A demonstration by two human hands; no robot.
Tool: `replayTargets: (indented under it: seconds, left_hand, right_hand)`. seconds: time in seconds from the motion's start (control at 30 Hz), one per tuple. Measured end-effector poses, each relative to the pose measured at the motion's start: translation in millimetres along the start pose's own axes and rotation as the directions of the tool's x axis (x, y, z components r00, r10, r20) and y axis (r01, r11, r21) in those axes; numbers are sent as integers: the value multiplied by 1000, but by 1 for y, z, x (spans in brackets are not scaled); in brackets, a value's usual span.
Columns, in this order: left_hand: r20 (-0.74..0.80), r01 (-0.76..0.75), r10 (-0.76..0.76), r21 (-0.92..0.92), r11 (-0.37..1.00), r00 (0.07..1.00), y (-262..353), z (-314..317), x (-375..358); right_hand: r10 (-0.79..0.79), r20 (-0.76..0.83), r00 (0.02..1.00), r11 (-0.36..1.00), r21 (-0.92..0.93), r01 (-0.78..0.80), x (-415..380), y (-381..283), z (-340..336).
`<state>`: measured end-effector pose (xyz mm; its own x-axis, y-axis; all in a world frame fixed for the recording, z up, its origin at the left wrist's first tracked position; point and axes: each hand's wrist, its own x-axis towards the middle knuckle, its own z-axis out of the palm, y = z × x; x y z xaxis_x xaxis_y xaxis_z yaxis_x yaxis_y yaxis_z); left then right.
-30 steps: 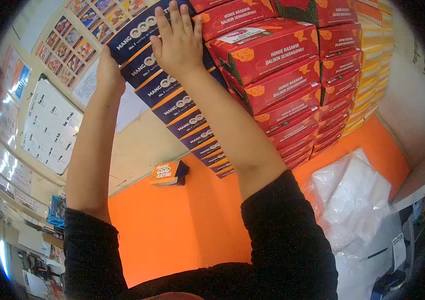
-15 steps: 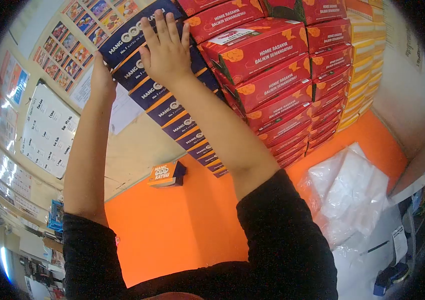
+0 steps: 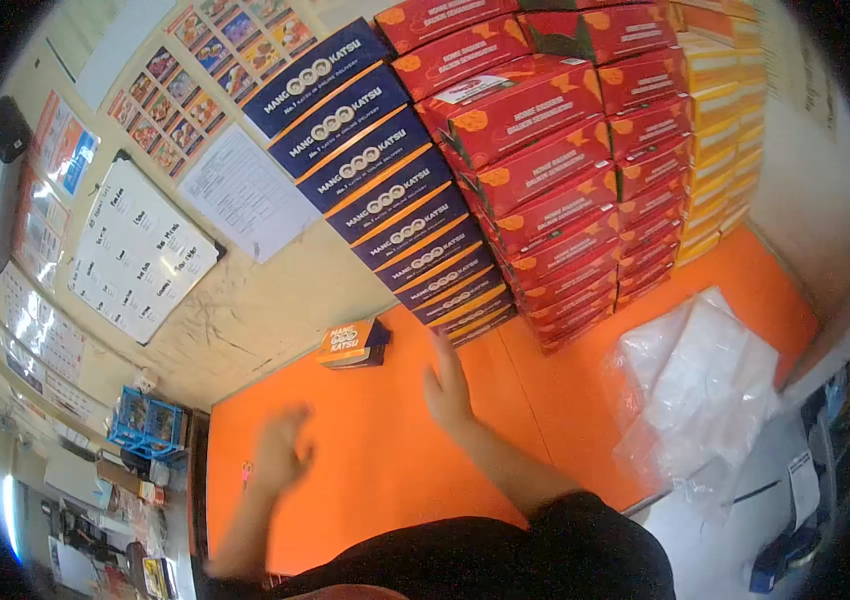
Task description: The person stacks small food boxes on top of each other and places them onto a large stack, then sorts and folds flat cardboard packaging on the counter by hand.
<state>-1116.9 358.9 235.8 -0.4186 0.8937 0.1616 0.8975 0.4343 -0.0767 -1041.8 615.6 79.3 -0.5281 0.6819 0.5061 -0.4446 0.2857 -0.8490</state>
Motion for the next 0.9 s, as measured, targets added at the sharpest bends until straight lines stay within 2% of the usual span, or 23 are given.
replayTargets:
  seconds: [0.03,0.07,0.1,0.17,0.2,0.23,0.27,0.33,0.37,0.4,0.43,0.47,0.5,0.53,0.63,0.7,0.73,0.8,0.9]
  left_hand:
    - [120,261,-252,-63,963,960,-10,66,-69]
    - [229,426,-394,-116,897,890,-8,108,-121]
    - [312,550,-489,-145,823,814,3,132,-161]
    - [402,678,-574,-190,710,714,32,149,-220]
    - [425,711,-593,-208,672,684,44,148,-242]
    - [437,729,-600,-231,644,669,51,143,-261]
    - [442,731,-596,-254,634,671,56,140,-279]
    - [429,724,-590,-301,620,684,60,129,-307]
    - [415,723,-595,-327,608,688,63,124,-321]
    - [404,722,-600,-346,599,691,65,118,-330]
    - [394,721,-604,-363,590,693,67,113,-340]
    - [383,722,-613,-378,579,691,69,107,-346]
    - [383,701,-587,-383,602,713,71,106,-355]
    - [382,676,-559,-386,627,736,71,103,-358]
    - [411,442,-265,-431,787,872,65,98,-376]
    - [453,281,-50,-458,843,890,73,96,-375]
    - [487,228,31,-463,856,873,81,96,-375]
    - [558,115,192,-468,876,808,108,104,-379]
    - [652,-79,397,-461,884,646,157,117,-386]
  right_hand:
    - [293,54,954,954,-74,-289,-62,44,-2]
    - [642,182,745,758,-4,-652,-107,48,-15]
    - [620,256,742,778,-80,-623,-159,90,-25]
    - [678,434,594,735,-423,-530,-191,30,-72]
    - [691,424,585,722,-450,-526,-201,21,-79]
    - [617,504,604,767,-555,-322,-210,15,-88]
    - [550,598,583,779,-619,-99,-221,10,-98]
    - [482,686,546,826,-564,-22,-227,24,-92]
    - [411,655,634,837,-546,21,-227,10,-79]
    - [525,669,525,795,-606,-24,-219,-1,-65]
    - [525,687,503,781,-623,36,-206,-42,-46]
    - [397,731,556,821,-553,142,-208,-61,-34]
    - [252,761,598,839,-480,257,-214,-77,-27]
    - [260,748,611,832,-495,252,-221,-101,-25]
    - [292,699,653,793,-558,243,-265,-166,-32]
    - [536,595,599,690,-717,94,-323,-195,-62]
    - [553,539,635,669,-742,47,-355,-213,-77]
    - [720,347,601,509,-853,-117,-432,-252,-112]
    - [771,67,633,390,-836,-387,-559,-302,-155]
